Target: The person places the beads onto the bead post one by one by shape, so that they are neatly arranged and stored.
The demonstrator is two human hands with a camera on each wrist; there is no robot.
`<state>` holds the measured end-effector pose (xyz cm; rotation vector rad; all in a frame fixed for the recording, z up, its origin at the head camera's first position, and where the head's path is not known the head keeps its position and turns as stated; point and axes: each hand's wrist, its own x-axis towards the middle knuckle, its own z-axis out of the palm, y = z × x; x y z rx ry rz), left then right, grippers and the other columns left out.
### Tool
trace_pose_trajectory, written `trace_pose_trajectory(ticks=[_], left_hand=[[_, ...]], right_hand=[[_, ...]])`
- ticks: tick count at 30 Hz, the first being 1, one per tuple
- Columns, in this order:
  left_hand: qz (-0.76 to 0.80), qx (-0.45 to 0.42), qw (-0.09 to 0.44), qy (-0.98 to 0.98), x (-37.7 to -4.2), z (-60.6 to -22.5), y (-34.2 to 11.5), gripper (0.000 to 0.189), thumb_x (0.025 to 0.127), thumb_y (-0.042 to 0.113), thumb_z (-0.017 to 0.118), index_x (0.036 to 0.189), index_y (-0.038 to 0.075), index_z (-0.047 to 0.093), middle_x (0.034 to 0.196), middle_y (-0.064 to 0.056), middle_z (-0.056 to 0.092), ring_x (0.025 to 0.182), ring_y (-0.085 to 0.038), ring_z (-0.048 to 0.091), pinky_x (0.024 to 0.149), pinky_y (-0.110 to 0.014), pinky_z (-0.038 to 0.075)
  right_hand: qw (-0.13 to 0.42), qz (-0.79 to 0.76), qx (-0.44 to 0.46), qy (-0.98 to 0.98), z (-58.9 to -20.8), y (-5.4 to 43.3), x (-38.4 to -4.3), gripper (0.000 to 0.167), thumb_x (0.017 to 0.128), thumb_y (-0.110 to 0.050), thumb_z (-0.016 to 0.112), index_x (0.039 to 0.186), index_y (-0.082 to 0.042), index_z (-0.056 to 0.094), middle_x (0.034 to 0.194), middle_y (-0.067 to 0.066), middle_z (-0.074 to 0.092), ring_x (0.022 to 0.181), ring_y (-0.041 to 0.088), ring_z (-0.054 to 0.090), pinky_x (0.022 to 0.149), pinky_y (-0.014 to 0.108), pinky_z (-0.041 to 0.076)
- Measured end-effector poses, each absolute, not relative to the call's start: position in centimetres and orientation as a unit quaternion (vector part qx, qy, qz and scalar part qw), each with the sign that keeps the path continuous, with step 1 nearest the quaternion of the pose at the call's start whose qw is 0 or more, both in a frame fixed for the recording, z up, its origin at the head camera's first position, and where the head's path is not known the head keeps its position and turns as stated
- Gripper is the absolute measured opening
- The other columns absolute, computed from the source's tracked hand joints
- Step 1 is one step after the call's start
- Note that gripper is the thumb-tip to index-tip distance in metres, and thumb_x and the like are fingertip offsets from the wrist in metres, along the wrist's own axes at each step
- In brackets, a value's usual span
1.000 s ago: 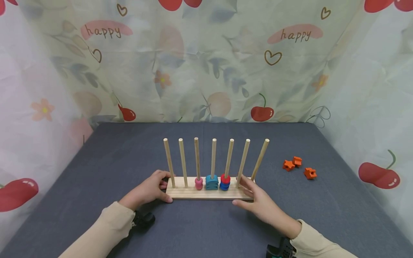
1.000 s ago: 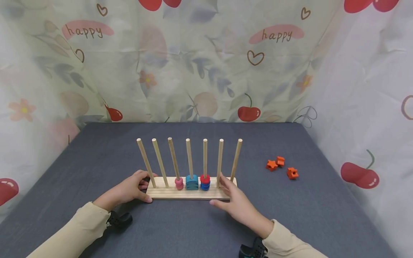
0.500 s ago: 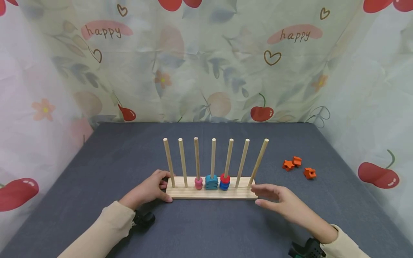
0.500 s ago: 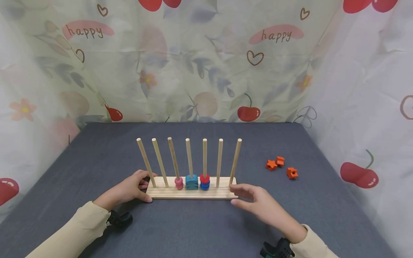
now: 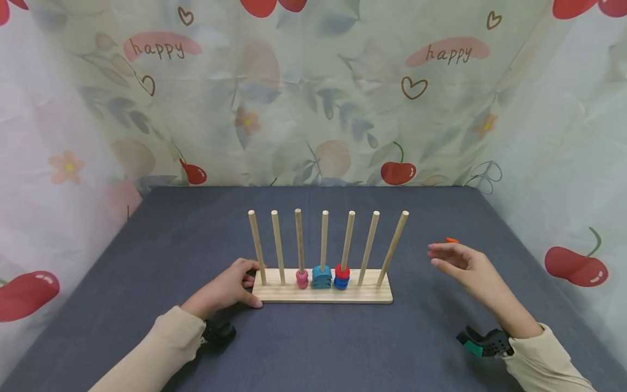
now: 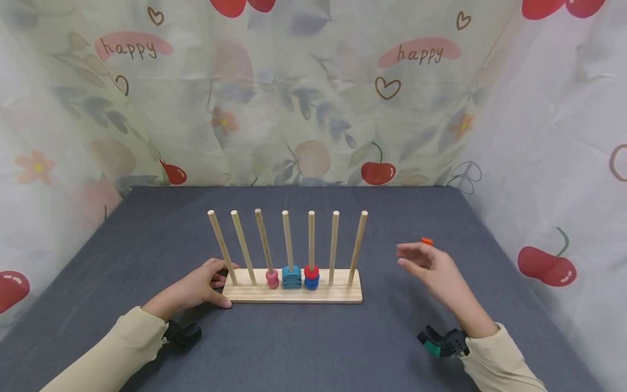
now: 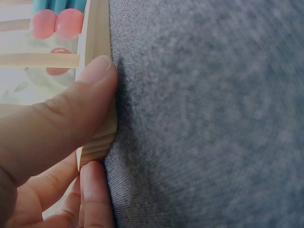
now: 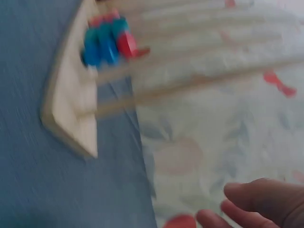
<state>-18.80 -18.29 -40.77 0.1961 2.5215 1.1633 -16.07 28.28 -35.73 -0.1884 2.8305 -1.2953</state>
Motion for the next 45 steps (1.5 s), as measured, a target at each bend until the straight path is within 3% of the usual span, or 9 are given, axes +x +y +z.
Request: trace_pose_trajectory(ticks=[6, 9, 13, 16, 21, 26, 33, 40, 45], left_hand=[[0.412, 0.062, 0.179, 0.891, -18.9, -40.9, -18.3, 0.082, 0.064, 0.007, 0.089, 0.135, 0.000, 0.048, 0.130, -0.017, 0.041, 0.117, -0.031, 0.051, 0.095, -0.043, 0.047], [0.411, 0.057, 0.179, 0.892, -19.0, -41.0, -18.3, 0.082, 0.064, 0.007, 0.089, 0.135, 0.001, 0.048, 0.129, -0.016, 0.041, 0.116, -0.030, 0.050, 0.095, -0.043, 0.047], [0.409, 0.055, 0.179, 0.893, -19.1, -41.1, -18.3, 0.081, 0.064, 0.007, 0.090, 0.133, 0.002, 0.049, 0.129, -0.015, 0.041, 0.116, -0.029, 0.050, 0.095, -0.043, 0.047], [0.407, 0.054, 0.179, 0.894, -19.2, -41.1, -18.3, 0.079, 0.064, 0.007, 0.090, 0.132, 0.002, 0.050, 0.128, -0.015, 0.042, 0.115, -0.029, 0.050, 0.095, -0.043, 0.047], [0.406, 0.054, 0.178, 0.895, -19.1, -41.0, -18.2, 0.079, 0.064, 0.007, 0.090, 0.132, 0.002, 0.050, 0.128, -0.015, 0.042, 0.115, -0.029, 0.051, 0.095, -0.042, 0.047], [0.406, 0.058, 0.180, 0.894, -18.9, -40.8, -18.2, 0.081, 0.064, 0.007, 0.090, 0.134, 0.000, 0.048, 0.129, -0.017, 0.041, 0.115, -0.030, 0.051, 0.095, -0.043, 0.047], [0.403, 0.056, 0.181, 0.895, -19.0, -40.8, -18.1, 0.080, 0.065, 0.007, 0.089, 0.134, 0.001, 0.049, 0.129, -0.016, 0.041, 0.116, -0.030, 0.051, 0.095, -0.043, 0.047], [0.401, 0.051, 0.184, 0.896, -19.0, -40.8, -18.1, 0.081, 0.065, 0.008, 0.089, 0.134, 0.001, 0.048, 0.130, -0.015, 0.041, 0.116, -0.029, 0.051, 0.096, -0.043, 0.046], [0.399, 0.049, 0.184, 0.897, -19.0, -40.8, -18.1, 0.083, 0.065, 0.008, 0.089, 0.136, 0.000, 0.047, 0.131, -0.016, 0.041, 0.118, -0.030, 0.051, 0.097, -0.043, 0.046]], right_hand=[[-0.036, -0.396, -0.004, 0.918, -35.9, 31.8, -17.7, 0.062, 0.094, -0.050, 0.056, 0.141, -0.010, 0.047, 0.135, 0.014, 0.054, 0.095, -0.019, 0.046, 0.073, 0.016, 0.048], [-0.037, -0.388, 0.020, 0.921, -36.4, 33.4, -18.4, 0.069, 0.094, -0.050, 0.055, 0.145, -0.006, 0.041, 0.141, 0.022, 0.048, 0.110, 0.005, 0.056, 0.071, 0.014, 0.046], [-0.014, -0.373, 0.050, 0.926, -37.6, 34.9, -19.0, 0.075, 0.095, -0.050, 0.054, 0.146, 0.001, 0.035, 0.142, 0.031, 0.042, 0.127, 0.045, 0.043, 0.085, 0.038, 0.051], [0.010, -0.363, 0.058, 0.930, -38.8, 35.6, -19.4, 0.078, 0.095, -0.049, 0.055, 0.146, 0.006, 0.032, 0.142, 0.034, 0.039, 0.127, 0.048, 0.042, 0.093, 0.059, 0.042], [0.033, -0.338, 0.055, 0.939, -40.3, 36.4, -19.7, 0.075, 0.094, -0.044, 0.060, 0.142, 0.009, 0.036, 0.139, 0.036, 0.041, 0.124, 0.050, 0.043, 0.092, 0.059, 0.040], [0.036, -0.316, 0.062, 0.946, -40.9, 36.6, -20.1, 0.072, 0.092, -0.041, 0.064, 0.139, 0.009, 0.041, 0.133, 0.036, 0.046, 0.115, 0.048, 0.047, 0.084, 0.053, 0.046], [0.017, -0.297, 0.070, 0.952, -40.7, 36.4, -20.2, 0.058, 0.090, -0.030, 0.067, 0.129, 0.009, 0.052, 0.122, 0.033, 0.055, 0.100, 0.041, 0.056, 0.069, 0.037, 0.047], [-0.026, -0.327, 0.076, 0.942, -38.9, 35.7, -19.6, 0.056, 0.093, -0.032, 0.065, 0.133, 0.004, 0.052, 0.125, 0.030, 0.055, 0.103, 0.037, 0.057, 0.065, 0.027, 0.045], [-0.050, -0.363, 0.075, 0.927, -36.8, 34.1, -19.2, 0.064, 0.090, -0.045, 0.064, 0.137, -0.004, 0.050, 0.131, 0.022, 0.053, 0.096, 0.012, 0.057, 0.068, 0.028, 0.048]])
